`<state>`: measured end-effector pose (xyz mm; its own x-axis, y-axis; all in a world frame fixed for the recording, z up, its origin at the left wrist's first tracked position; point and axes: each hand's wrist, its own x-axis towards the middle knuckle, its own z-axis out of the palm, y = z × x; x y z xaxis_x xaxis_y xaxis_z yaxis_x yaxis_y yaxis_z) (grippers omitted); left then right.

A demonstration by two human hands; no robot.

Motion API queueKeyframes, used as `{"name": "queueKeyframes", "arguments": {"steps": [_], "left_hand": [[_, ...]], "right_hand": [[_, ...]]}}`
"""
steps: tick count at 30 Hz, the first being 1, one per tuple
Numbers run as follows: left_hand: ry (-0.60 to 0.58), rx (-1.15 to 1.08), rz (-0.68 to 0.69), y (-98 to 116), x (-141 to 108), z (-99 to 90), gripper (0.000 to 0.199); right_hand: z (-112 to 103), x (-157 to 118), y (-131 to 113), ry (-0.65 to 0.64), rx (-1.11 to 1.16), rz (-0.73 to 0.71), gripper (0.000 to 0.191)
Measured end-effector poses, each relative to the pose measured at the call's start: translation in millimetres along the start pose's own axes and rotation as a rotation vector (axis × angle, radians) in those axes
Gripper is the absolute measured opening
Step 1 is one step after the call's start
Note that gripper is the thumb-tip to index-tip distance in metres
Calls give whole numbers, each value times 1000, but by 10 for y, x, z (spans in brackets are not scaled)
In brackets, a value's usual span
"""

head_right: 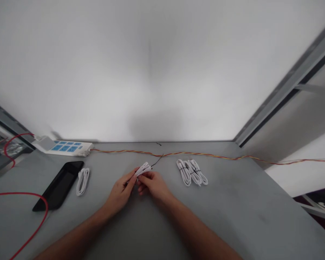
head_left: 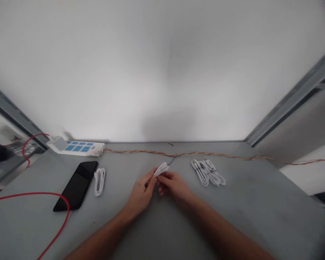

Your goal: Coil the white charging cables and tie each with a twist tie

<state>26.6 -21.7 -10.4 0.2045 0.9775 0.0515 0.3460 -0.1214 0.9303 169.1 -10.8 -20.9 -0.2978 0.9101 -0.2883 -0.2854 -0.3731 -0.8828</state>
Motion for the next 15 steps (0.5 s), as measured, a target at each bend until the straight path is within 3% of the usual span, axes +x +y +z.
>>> {"name": "queueKeyframes", "arguments": {"steps": [8,15], "left_hand": [[48,99,95,-19,20,-40,39],[58,290,153,-20,22,-66,38]], "right_hand": [[-8,16,27,-59,-110,29,38],[19,-12,-41,-30,-165,32,33]]}}
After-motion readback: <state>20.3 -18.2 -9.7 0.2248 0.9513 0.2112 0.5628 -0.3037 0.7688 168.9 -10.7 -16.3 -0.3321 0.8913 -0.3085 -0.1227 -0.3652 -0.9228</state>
